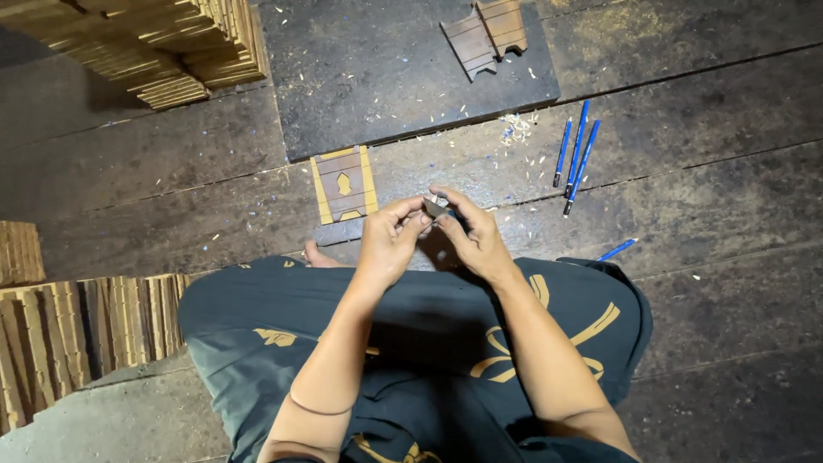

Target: The person sits on the floor and uses a wooden template to trace a decorative shape onto small rectangular wooden pieces. They use a pencil to draw the outline and then set the marked pieces aside.

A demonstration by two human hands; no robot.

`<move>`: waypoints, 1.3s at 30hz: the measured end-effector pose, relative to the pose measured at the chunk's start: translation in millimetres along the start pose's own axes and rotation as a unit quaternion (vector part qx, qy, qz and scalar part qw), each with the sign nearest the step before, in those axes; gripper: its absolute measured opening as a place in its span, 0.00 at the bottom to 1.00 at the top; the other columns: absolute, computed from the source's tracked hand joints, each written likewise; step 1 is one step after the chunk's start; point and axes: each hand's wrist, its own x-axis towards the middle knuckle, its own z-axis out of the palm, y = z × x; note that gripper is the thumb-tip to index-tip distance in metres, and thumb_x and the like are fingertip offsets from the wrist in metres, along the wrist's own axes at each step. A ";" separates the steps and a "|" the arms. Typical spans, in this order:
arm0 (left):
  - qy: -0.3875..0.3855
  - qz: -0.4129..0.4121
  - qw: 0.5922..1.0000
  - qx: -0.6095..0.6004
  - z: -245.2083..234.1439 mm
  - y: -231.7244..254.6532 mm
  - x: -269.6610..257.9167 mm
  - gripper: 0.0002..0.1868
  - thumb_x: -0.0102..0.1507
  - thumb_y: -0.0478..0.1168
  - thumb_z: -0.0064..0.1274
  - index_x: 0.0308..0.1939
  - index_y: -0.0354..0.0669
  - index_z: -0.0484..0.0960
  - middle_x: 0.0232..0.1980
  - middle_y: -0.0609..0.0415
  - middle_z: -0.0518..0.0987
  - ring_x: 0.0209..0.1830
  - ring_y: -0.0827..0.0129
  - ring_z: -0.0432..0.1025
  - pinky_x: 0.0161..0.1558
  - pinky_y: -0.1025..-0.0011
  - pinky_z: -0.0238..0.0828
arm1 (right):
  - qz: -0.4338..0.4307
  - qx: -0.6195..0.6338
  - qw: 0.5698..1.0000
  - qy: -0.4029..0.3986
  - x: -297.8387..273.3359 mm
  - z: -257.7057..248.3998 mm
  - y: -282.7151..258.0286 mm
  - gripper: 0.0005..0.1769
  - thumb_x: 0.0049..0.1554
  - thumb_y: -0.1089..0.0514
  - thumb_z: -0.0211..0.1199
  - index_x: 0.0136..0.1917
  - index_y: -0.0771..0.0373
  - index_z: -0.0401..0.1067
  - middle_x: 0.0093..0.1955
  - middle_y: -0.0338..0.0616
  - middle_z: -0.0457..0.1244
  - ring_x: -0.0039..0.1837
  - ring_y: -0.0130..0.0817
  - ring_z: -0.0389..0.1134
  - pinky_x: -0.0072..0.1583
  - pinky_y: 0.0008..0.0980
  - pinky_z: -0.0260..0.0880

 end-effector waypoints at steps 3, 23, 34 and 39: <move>0.001 0.007 1.000 0.007 1.9 -6.7 0.9 0.14 0.65 0.25 0.54 0.54 0.31 0.84 0.39 0.42 0.83 0.37 0.70 0.79 0.41 0.70 0.83 | -0.004 -0.003 1.000 0.000 -2.4 2.9 16.3 0.21 0.64 0.57 0.62 0.69 0.62 0.73 0.57 0.49 0.72 0.59 0.37 0.73 0.62 0.41 0.70; -0.038 -0.025 0.998 -0.036 -3.4 -22.7 6.2 0.17 0.67 0.24 0.48 0.60 0.29 0.80 0.50 0.37 0.80 0.45 0.64 0.74 0.46 0.64 0.83 | -0.091 -0.100 0.990 0.038 -1.1 -1.2 12.9 0.17 0.62 0.61 0.65 0.64 0.67 0.76 0.56 0.58 0.71 0.57 0.58 0.73 0.56 0.50 0.75; -0.055 -0.070 0.996 0.026 -11.3 -16.6 4.8 0.20 0.67 0.26 0.49 0.63 0.36 0.80 0.45 0.44 0.82 0.40 0.70 0.77 0.44 0.69 0.84 | -0.060 -0.091 0.994 0.018 -3.5 -2.9 17.2 0.18 0.63 0.58 0.63 0.66 0.59 0.75 0.41 0.52 0.69 0.42 0.50 0.73 0.46 0.42 0.73; -0.040 -0.065 0.997 -0.027 -10.7 -32.4 3.6 0.20 0.67 0.27 0.50 0.63 0.36 0.80 0.48 0.41 0.82 0.44 0.67 0.76 0.47 0.65 0.83 | -0.081 -0.094 0.992 0.014 0.4 -1.7 10.1 0.18 0.62 0.61 0.64 0.66 0.62 0.76 0.38 0.52 0.68 0.38 0.48 0.71 0.43 0.40 0.72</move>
